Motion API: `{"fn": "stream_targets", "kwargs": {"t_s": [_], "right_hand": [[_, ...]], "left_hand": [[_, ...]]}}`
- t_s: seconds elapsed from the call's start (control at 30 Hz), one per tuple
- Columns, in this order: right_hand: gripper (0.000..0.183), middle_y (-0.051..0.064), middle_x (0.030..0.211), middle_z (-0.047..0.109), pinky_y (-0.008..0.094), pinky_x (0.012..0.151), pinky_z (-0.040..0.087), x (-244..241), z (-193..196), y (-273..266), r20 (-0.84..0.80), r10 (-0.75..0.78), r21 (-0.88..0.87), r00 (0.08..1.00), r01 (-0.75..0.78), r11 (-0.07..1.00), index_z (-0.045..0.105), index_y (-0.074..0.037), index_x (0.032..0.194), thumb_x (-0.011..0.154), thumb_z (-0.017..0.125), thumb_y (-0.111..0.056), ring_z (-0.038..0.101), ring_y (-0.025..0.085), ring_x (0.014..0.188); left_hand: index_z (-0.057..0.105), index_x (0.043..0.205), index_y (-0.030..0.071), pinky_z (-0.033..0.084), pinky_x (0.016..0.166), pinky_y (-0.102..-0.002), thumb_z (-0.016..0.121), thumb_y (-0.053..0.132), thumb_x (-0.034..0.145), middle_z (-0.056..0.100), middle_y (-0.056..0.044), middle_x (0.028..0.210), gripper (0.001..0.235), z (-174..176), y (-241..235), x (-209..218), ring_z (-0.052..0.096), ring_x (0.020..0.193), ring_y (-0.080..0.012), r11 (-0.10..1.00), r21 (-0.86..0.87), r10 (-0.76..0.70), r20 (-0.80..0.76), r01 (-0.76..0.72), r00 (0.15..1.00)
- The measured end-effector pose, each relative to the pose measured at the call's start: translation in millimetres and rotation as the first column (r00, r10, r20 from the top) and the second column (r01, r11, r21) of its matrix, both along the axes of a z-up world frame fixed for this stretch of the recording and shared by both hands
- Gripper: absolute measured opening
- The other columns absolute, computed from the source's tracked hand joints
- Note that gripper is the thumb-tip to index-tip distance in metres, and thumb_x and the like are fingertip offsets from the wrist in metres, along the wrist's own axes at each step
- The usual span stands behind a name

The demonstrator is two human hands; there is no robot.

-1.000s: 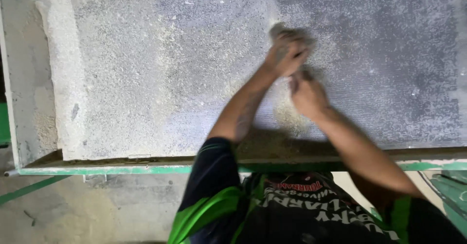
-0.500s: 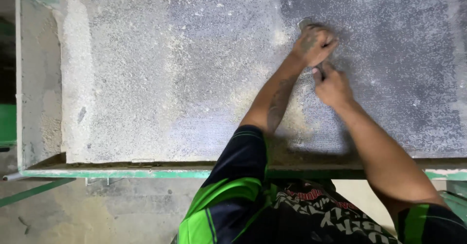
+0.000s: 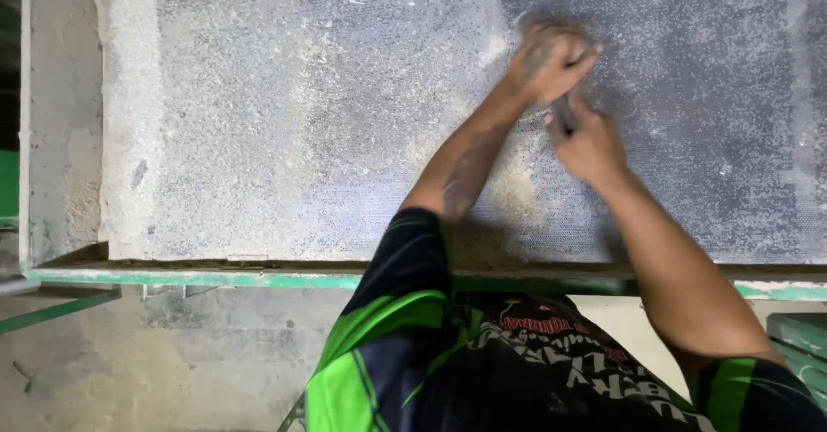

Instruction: Cleaning and scraping residue from a mesh rice sieve using a metal scraper.

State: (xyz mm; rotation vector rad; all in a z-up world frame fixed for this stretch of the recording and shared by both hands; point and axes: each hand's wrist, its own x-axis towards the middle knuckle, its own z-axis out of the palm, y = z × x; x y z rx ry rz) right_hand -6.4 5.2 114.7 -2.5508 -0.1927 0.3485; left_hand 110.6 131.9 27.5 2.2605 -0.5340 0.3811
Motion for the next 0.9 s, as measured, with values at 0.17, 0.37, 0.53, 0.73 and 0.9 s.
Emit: {"fn": "stream_targets", "kwargs": {"t_s": [0.17,0.37,0.53,0.73,0.9], "right_hand": [[0.057,0.033,0.118,0.067,0.056,0.092,0.053,39.6,-68.7,-13.2,0.104,0.053,-0.019,0.993,-0.051,0.999,0.049,-0.001,0.148,0.102,0.062,-0.032,0.065,0.053,0.105],[0.060,0.034,0.124,0.065,0.055,0.091,0.052,-5.5,-70.2,-45.0,0.055,0.190,0.075,0.980,-0.194,0.978,0.048,-0.003,0.147,0.103,0.057,-0.042,0.065,0.051,0.106],[0.055,0.025,0.100,0.075,0.050,0.086,0.059,-47.7,3.4,-106.9,-0.258,0.315,-0.263,0.913,-0.381,0.886,0.056,-0.026,0.146,0.101,0.050,-0.056,0.073,0.040,0.085],[0.063,0.014,0.084,0.073,0.050,0.070,0.061,-75.0,19.8,-161.9,-0.388,0.280,-0.501,0.878,-0.456,0.735,0.032,-0.043,0.155,0.094,0.040,-0.058,0.075,0.033,0.069],[0.060,0.020,0.089,0.073,0.052,0.066,0.060,-89.5,-41.8,-149.5,-0.105,0.294,-0.309,0.950,-0.312,0.898,0.034,-0.031,0.161,0.103,0.041,-0.046,0.071,0.039,0.066]], "left_hand": [[0.067,0.069,0.008,0.047,0.090,-0.051,0.055,0.044,0.097,0.069,-0.015,0.078,0.047,-47.4,-6.7,37.5,0.069,0.082,-0.0362,1.000,-0.005,0.003,-0.050,-0.004,0.999],[0.064,0.099,-0.003,0.049,0.095,-0.051,0.052,0.053,0.099,0.069,-0.023,0.099,0.056,-27.9,21.3,-48.6,0.068,0.096,-0.0390,0.979,0.045,-0.197,0.019,0.196,0.980],[0.061,0.121,-0.005,0.051,0.086,-0.059,0.044,0.062,0.100,0.064,-0.031,0.121,0.072,-31.6,-42.0,-125.8,0.064,0.111,-0.0436,0.929,0.303,-0.224,-0.001,0.214,0.975],[0.063,0.105,0.000,0.055,0.079,-0.044,0.036,0.055,0.105,0.062,-0.020,0.098,0.061,-47.2,-96.6,-153.3,0.061,0.089,-0.0290,0.909,0.364,-0.255,0.097,0.204,0.962],[0.064,0.099,0.008,0.052,0.078,-0.042,0.042,0.042,0.107,0.060,-0.013,0.094,0.042,-96.4,-91.4,-123.4,0.060,0.086,-0.0259,0.914,0.390,-0.242,0.291,0.116,0.925]]}}
